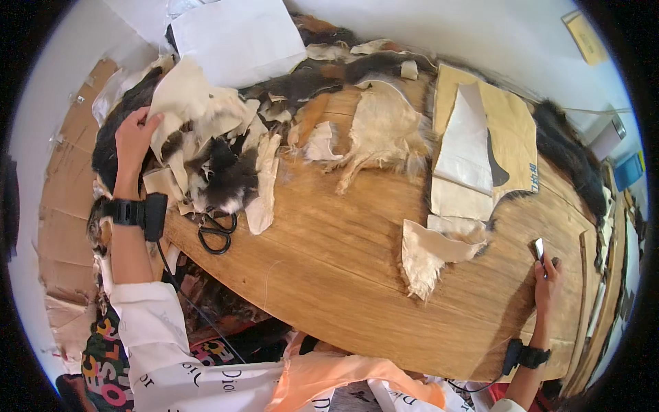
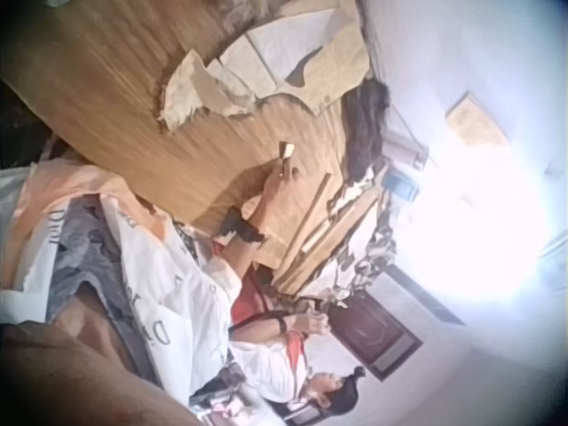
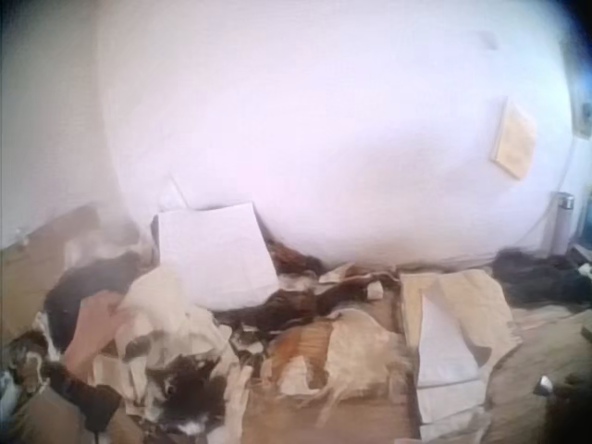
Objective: Cutting and organizing pieces of processed fur using a half-moon knife and templates.
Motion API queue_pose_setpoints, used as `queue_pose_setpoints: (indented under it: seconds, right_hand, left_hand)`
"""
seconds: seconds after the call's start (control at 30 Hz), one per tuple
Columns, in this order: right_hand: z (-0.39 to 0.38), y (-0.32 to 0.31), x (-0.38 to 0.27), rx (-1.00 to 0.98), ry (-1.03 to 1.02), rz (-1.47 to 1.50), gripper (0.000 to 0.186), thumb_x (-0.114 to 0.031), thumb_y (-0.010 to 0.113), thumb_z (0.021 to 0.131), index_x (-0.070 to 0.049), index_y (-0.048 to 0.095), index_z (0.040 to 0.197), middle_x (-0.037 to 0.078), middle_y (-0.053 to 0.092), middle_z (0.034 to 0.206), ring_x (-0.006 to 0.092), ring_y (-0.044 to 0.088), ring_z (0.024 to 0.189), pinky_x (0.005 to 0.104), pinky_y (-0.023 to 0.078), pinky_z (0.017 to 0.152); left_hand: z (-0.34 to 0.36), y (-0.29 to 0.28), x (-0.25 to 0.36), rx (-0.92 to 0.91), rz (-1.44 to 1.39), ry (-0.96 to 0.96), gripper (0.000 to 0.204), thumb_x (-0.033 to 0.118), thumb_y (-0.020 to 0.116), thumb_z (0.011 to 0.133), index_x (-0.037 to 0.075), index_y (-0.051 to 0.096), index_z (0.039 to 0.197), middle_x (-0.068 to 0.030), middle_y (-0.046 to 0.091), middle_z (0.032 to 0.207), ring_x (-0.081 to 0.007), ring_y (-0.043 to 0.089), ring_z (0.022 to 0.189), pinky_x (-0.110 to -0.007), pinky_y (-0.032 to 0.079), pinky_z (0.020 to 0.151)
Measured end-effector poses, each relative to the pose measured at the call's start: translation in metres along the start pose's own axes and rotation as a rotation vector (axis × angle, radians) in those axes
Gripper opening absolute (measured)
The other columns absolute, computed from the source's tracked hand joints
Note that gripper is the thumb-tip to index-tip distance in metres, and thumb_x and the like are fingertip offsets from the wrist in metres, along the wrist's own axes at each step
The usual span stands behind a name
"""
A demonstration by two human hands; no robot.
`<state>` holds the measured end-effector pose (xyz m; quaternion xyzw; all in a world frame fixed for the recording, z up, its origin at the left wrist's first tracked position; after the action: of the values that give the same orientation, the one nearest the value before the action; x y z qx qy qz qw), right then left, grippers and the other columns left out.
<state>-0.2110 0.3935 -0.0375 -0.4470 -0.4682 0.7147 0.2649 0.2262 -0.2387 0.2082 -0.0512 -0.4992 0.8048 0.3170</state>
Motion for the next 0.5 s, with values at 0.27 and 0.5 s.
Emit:
queue_pose_setpoints:
  seconds: [0.27, 0.5]
  right_hand:
    - [0.001, 0.001, -0.002, -0.057, 0.020, -0.012, 0.033, -0.017, 0.056, 0.084, -0.003, 0.058, 0.114, 0.015, 0.048, 0.087, 0.0300, 0.049, 0.083, 0.0368, 0.039, 0.072]
    - [0.001, -0.001, -0.011, -0.014, -0.072, 0.004, 0.029, -0.013, 0.055, 0.085, 0.000, 0.057, 0.111, 0.015, 0.046, 0.086, 0.0314, 0.048, 0.081, 0.0380, 0.038, 0.070]
  left_hand:
    - [-0.024, 0.058, 0.001, -0.017, -0.181, 0.148, 0.024, 0.020, 0.063, 0.077, 0.006, 0.062, 0.096, -0.0122, 0.058, 0.094, -0.0238, 0.060, 0.083, -0.034, 0.046, 0.075]
    - [-0.125, 0.104, 0.016, -0.326, -0.066, 0.551, 0.013, 0.008, 0.065, 0.071, 0.003, 0.061, 0.083, -0.0072, 0.059, 0.083, -0.0252, 0.057, 0.077, -0.028, 0.045, 0.071]
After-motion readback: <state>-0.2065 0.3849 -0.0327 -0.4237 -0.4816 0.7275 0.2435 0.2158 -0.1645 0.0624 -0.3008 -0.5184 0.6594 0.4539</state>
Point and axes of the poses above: each hand's wrist, its own z-axis towards the middle knuckle, its own y-axis out of the palm, x = y × z, the point moved 3 cm from there along z, towards the middle knuckle
